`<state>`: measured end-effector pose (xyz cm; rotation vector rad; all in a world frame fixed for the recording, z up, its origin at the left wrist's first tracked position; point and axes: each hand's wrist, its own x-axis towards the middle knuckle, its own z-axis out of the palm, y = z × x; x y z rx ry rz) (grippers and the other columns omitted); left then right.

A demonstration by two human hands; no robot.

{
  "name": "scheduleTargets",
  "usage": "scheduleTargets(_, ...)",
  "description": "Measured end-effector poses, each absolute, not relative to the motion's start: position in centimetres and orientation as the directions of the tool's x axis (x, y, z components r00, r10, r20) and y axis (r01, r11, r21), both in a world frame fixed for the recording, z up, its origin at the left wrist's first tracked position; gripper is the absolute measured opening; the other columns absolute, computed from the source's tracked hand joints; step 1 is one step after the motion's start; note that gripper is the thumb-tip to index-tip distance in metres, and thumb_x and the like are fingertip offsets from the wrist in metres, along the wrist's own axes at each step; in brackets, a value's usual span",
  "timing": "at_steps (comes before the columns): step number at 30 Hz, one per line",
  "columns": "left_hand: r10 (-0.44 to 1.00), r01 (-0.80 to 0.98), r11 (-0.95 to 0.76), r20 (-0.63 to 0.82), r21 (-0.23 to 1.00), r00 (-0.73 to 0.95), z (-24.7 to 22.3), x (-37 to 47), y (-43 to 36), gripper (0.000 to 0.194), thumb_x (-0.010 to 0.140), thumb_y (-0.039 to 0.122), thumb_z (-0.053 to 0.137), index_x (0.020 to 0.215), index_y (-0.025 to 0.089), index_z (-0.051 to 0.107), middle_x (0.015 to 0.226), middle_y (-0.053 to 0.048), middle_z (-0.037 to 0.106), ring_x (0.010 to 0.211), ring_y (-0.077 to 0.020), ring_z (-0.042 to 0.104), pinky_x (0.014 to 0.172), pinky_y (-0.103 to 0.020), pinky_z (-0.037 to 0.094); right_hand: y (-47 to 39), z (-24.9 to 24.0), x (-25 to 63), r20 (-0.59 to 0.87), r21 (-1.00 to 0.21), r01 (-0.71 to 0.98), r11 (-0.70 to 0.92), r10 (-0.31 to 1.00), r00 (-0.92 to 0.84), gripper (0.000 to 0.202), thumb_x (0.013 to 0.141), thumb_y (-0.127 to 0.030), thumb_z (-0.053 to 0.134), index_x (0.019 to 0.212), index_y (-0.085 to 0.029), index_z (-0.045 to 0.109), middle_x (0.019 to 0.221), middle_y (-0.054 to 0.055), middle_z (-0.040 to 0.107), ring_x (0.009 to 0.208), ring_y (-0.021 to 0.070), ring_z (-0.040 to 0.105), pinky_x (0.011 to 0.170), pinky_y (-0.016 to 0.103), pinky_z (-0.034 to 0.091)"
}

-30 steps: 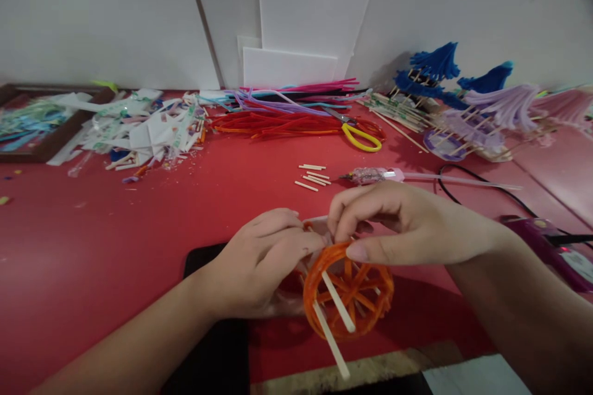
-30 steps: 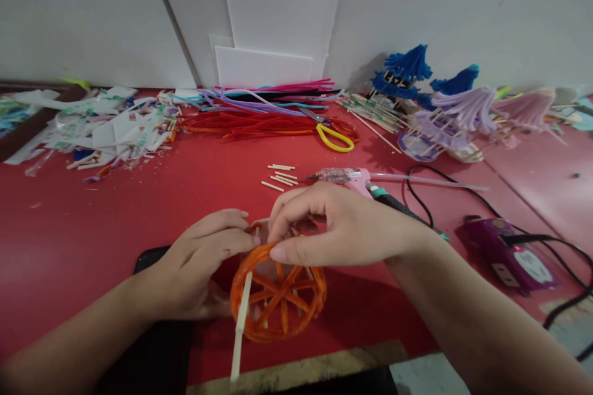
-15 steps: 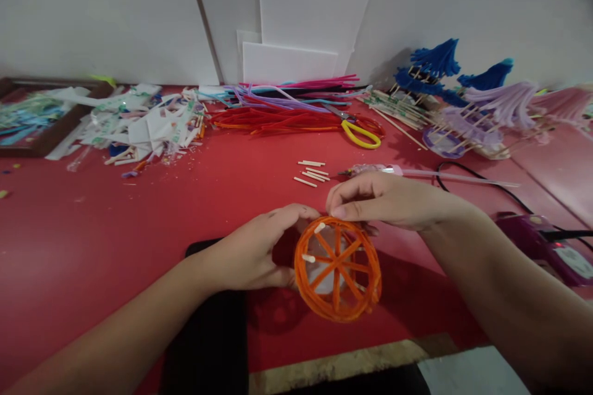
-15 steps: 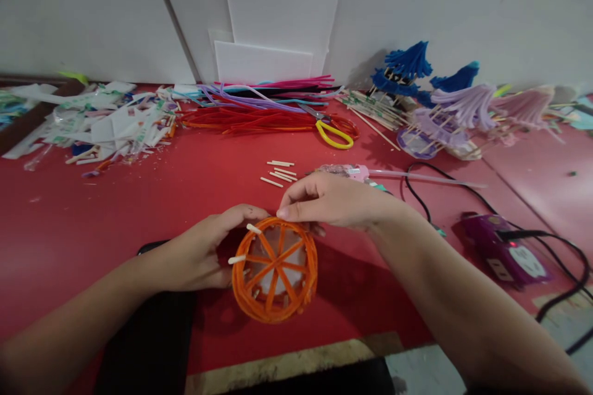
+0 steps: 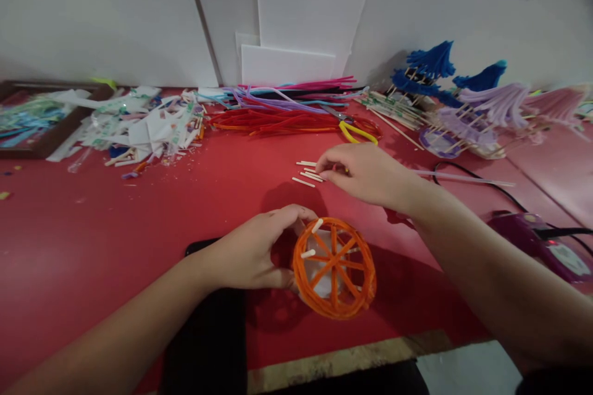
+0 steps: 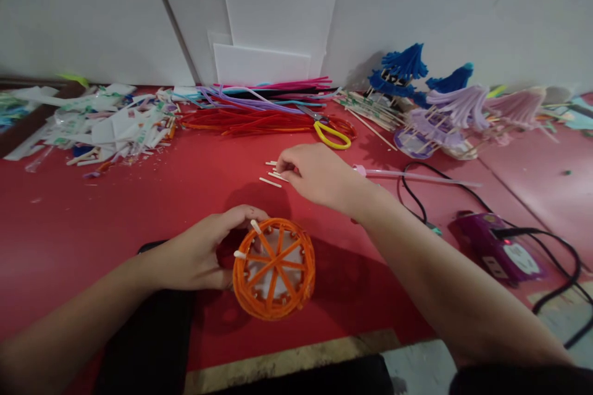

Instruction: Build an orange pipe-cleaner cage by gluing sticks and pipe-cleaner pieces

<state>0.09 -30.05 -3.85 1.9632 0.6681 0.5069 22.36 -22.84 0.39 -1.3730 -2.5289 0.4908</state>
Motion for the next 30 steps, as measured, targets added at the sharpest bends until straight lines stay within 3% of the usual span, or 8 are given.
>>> scheduleTargets(6,0.671,0.319,-0.525,0.154,0.789,0.725,-4.0,-0.1,-30.2,0.057,0.072,0.034,0.08,0.119,0.021,0.051,0.116,-0.009,0.059,0.104,-0.0246,0.059,0.092,-0.039,0.051,-21.2,-1.4,20.4,-0.056,-0.185,0.695,0.695,0.699,-0.713,0.017,0.091,-0.016,0.052,0.096,-0.016,0.068,0.098,0.01,0.074,0.088,0.0205,0.066,0.076,0.031,0.043)
scheduleTargets(11,0.653,0.307,-0.572,0.196,0.761,0.732,-4.0,0.0,-30.2,0.059,0.072,0.038,0.08,0.118,0.02,0.048,0.119,-0.011,0.056,0.111,-0.0269,0.054,0.098,-0.042,0.049,-20.6,-2.0,20.0,-0.115,-0.157,0.682,0.714,0.673,-0.731,0.017,0.08,-0.012,0.06,0.096,-0.015,0.067,0.094,0.01,0.074,0.08,0.0193,0.065,0.069,0.029,0.042)
scheduleTargets(14,0.676,0.325,-0.529,0.157,0.784,0.72,-4.2,0.0,-30.3,0.061,0.07,0.034,0.082,0.119,0.02,0.048,0.119,-0.011,0.056,0.11,-0.027,0.056,0.096,-0.042,0.05,-20.9,-0.9,20.5,-0.045,-0.264,0.709,0.654,0.726,-0.686,0.014,0.074,-0.011,0.063,0.086,-0.016,0.07,0.084,0.006,0.074,0.072,0.0161,0.063,0.066,0.027,0.042)
scheduleTargets(16,0.679,0.33,-0.514,0.141,0.792,0.72,-4.2,0.0,-30.4,0.062,0.07,0.034,0.082,0.119,0.02,0.049,0.118,-0.011,0.057,0.108,-0.027,0.057,0.094,-0.041,0.051,-21.7,-0.1,21.2,0.071,-0.432,0.694,0.576,0.789,-0.611,0.009,0.074,-0.012,0.064,0.079,-0.017,0.071,0.077,0.003,0.073,0.068,0.0145,0.064,0.064,0.026,0.045)
scheduleTargets(19,0.667,0.297,-0.525,0.169,0.798,0.725,-4.2,0.0,-30.3,0.06,0.072,0.039,0.081,0.119,0.02,0.049,0.12,-0.012,0.058,0.111,-0.0277,0.057,0.097,-0.042,0.05,-23.9,0.7,22.2,0.224,-0.69,0.536,0.487,0.847,-0.482,0.004,0.077,-0.02,0.067,0.075,-0.019,0.071,0.075,0.001,0.074,0.067,0.0145,0.066,0.063,0.027,0.051)
scheduleTargets(22,0.67,0.291,-0.521,0.173,0.803,0.722,-4.1,0.0,-30.2,0.06,0.073,0.041,0.081,0.118,0.02,0.049,0.12,-0.012,0.059,0.111,-0.0274,0.058,0.098,-0.043,0.049,-26.4,0.5,23.1,0.297,-0.826,0.385,0.411,0.899,-0.323,0.002,0.078,-0.023,0.072,0.078,-0.022,0.071,0.077,0.0,0.075,0.067,0.0142,0.068,0.061,0.026,0.056)
scheduleTargets(26,0.673,0.316,-0.509,0.14,0.801,0.726,-4.2,-0.1,-30.3,0.06,0.072,0.043,0.081,0.119,0.02,0.05,0.12,-0.012,0.059,0.109,-0.0272,0.059,0.098,-0.043,0.05,-29.2,-1.0,23.8,0.402,-0.871,0.237,0.429,0.902,-0.156,0.025,0.08,-0.013,0.072,0.102,-0.026,0.069,0.079,-0.003,0.075,0.067,0.0109,0.071,0.061,0.022,0.059)
scheduleTargets(30,0.683,0.335,-0.513,0.139,0.791,0.717,-4.5,0.0,-30.4,0.068,0.072,0.045,0.082,0.125,0.02,0.047,0.126,-0.015,0.058,0.116,-0.0302,0.058,0.101,-0.046,0.049,-30.5,-2.5,23.6,0.534,-0.793,0.283,0.539,0.84,-0.101,0.028,0.081,-0.009,0.072,0.103,-0.026,0.068,0.087,-0.002,0.076,0.076,0.012,0.074,0.07,0.023,0.062)
